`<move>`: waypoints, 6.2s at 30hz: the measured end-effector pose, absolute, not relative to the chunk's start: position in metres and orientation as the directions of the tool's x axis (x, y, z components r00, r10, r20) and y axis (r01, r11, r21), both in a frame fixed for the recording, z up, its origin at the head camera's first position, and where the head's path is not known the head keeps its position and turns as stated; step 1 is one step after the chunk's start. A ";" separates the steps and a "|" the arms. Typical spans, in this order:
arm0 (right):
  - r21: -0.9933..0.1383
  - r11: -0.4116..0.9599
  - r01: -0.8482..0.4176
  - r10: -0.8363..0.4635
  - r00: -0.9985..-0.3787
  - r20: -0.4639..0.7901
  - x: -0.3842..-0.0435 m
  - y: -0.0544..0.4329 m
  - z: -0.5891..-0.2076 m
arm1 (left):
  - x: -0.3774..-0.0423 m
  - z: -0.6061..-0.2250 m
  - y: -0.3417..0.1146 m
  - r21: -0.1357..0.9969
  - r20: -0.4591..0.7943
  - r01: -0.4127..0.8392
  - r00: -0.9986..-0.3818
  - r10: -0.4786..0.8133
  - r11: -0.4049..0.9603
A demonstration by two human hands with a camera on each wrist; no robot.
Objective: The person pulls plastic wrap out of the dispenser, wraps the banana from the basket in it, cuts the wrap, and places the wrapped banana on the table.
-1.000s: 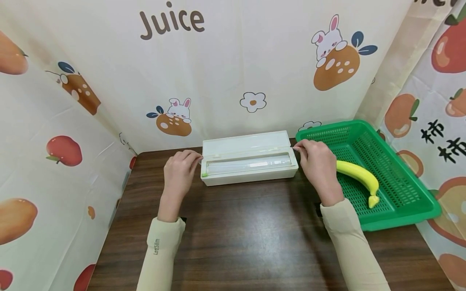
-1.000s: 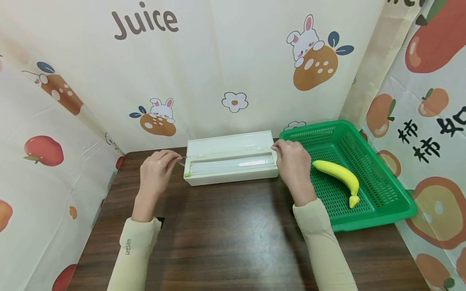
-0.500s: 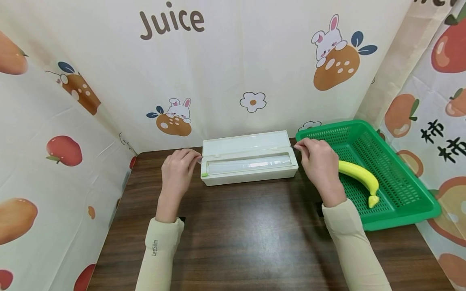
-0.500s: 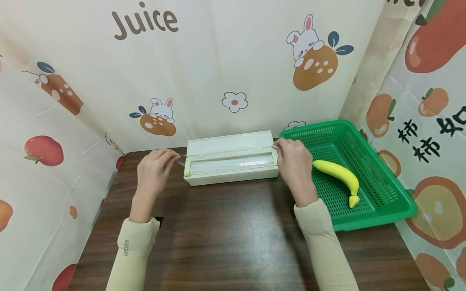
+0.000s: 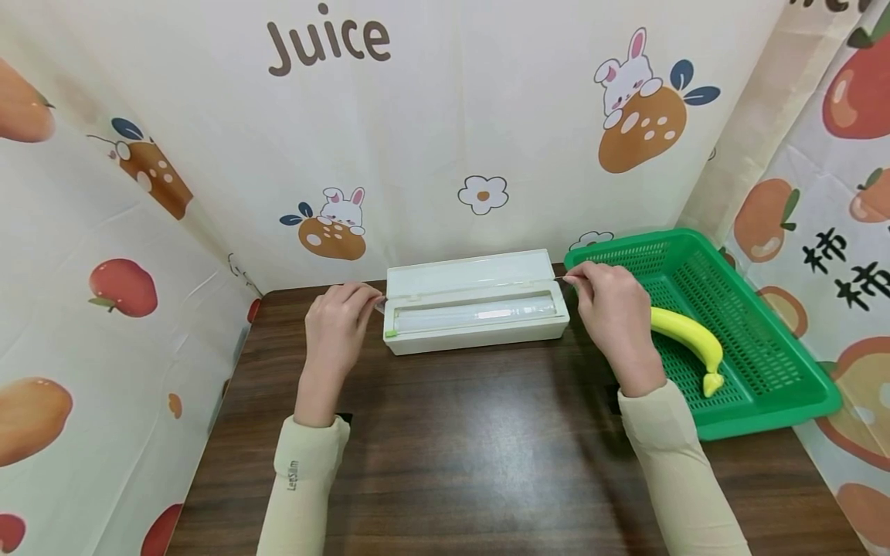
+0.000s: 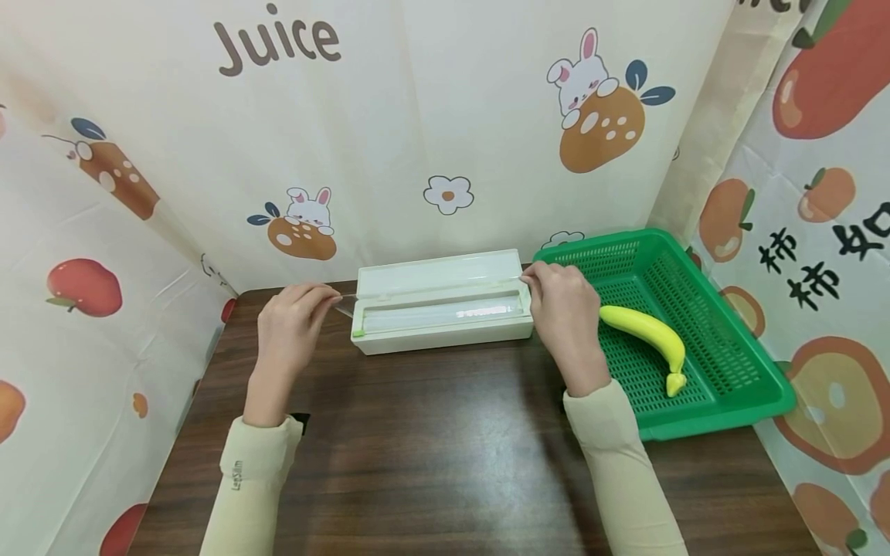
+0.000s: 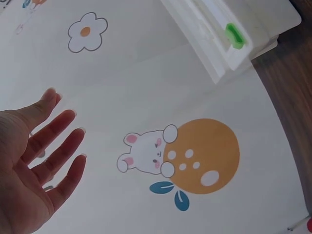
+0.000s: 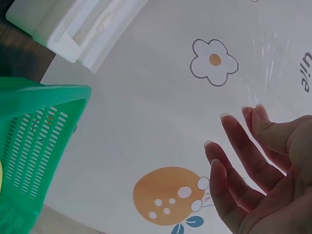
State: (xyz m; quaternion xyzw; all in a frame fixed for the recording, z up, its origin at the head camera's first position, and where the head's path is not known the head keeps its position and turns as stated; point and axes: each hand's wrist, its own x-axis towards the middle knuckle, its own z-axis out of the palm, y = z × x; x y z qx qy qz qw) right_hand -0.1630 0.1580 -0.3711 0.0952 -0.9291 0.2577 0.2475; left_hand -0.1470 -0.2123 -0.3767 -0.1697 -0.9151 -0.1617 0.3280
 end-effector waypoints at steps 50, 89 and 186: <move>-0.444 0.841 -0.310 -0.042 -0.855 0.517 -0.152 0.162 -0.343 | -0.136 -0.350 -0.210 0.162 0.682 0.418 -0.702 0.204 0.894; -0.434 0.833 -0.344 -0.039 -0.819 0.573 -0.145 0.163 -0.319 | -0.128 -0.328 -0.210 0.171 0.717 0.419 -0.673 0.179 0.892; -0.469 0.736 -0.489 -0.180 -0.809 0.560 -0.042 0.202 -0.326 | -0.017 -0.312 -0.209 0.182 0.709 0.571 -0.640 0.296 0.800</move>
